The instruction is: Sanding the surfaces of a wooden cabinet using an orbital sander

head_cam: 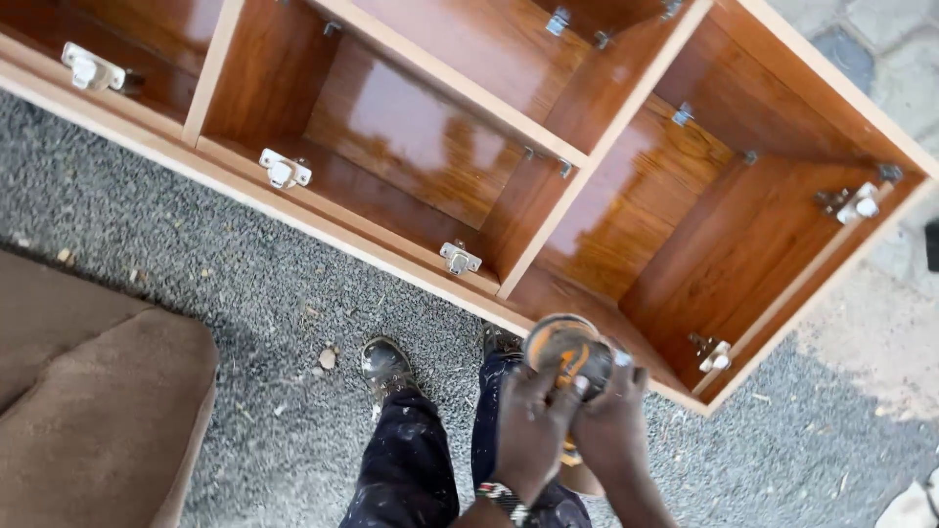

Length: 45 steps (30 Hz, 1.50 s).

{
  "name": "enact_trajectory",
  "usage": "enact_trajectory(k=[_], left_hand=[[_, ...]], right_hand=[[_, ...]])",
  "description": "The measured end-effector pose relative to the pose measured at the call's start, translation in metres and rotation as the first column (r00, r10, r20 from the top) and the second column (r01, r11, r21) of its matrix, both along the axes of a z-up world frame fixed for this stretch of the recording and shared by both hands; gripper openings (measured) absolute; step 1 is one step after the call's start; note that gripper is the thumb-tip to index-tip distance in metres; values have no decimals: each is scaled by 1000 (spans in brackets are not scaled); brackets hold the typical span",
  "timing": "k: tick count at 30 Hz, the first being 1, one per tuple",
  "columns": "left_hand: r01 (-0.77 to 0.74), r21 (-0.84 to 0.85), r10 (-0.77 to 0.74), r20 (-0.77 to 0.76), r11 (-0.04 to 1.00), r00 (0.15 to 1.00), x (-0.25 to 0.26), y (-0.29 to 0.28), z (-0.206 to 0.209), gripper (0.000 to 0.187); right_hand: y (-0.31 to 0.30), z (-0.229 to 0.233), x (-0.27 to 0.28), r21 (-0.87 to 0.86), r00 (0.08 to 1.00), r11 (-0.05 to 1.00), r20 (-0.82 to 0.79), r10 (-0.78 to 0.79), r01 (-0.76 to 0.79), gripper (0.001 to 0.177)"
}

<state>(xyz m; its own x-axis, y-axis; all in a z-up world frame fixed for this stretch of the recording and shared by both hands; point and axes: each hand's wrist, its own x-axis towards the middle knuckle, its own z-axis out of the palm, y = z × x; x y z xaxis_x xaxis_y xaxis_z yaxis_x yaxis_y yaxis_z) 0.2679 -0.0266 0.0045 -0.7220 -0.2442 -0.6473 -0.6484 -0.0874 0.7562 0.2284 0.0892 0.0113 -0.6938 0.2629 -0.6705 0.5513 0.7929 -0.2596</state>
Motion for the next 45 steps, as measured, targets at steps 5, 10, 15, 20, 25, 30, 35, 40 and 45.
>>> enact_trajectory(k=[5, 10, 15, 20, 25, 30, 35, 40, 45], left_hand=[[-65, -81, 61, -42, 995, 997, 40, -62, -58, 26], [73, -156, -87, -81, 985, 993, 31, -103, -54, 37], [149, 46, -147, -53, 988, 988, 17, -64, -38, 40], [310, 30, -306, -86, 950, 948, 39, 25, -60, 40], [373, 70, -355, -187, 925, 916, 15, 97, -30, 38], [472, -117, -482, -87, 874, 872, 22, 157, -57, 56], [494, -10, -493, 51, 869, 869, 17, 211, -58, 73], [534, 62, -537, 67, 843, 841, 11, 265, -49, 75], [492, 141, -508, 118, 859, 853, -5, 309, -36, 71]], right_hand=[[-89, -19, 22, -130, 995, 987, -23, -100, 96, 55], [-123, -14, 27, -185, 967, 953, -35, -252, 241, 47], [-75, -34, 50, -100, 924, 919, 19, -382, 382, 74], [15, -57, 95, -179, 851, 881, -233, -471, 439, 68], [82, -27, 80, -86, 782, 803, -187, -594, 589, 74], [138, -27, 74, -111, 735, 768, -233, -637, 630, 87], [186, -12, 62, -90, 686, 706, -181, -705, 702, 110], [239, 1, 55, -73, 650, 663, -143, -746, 745, 118], [289, 2, 39, 36, 795, 797, -104, -597, 603, 87]])
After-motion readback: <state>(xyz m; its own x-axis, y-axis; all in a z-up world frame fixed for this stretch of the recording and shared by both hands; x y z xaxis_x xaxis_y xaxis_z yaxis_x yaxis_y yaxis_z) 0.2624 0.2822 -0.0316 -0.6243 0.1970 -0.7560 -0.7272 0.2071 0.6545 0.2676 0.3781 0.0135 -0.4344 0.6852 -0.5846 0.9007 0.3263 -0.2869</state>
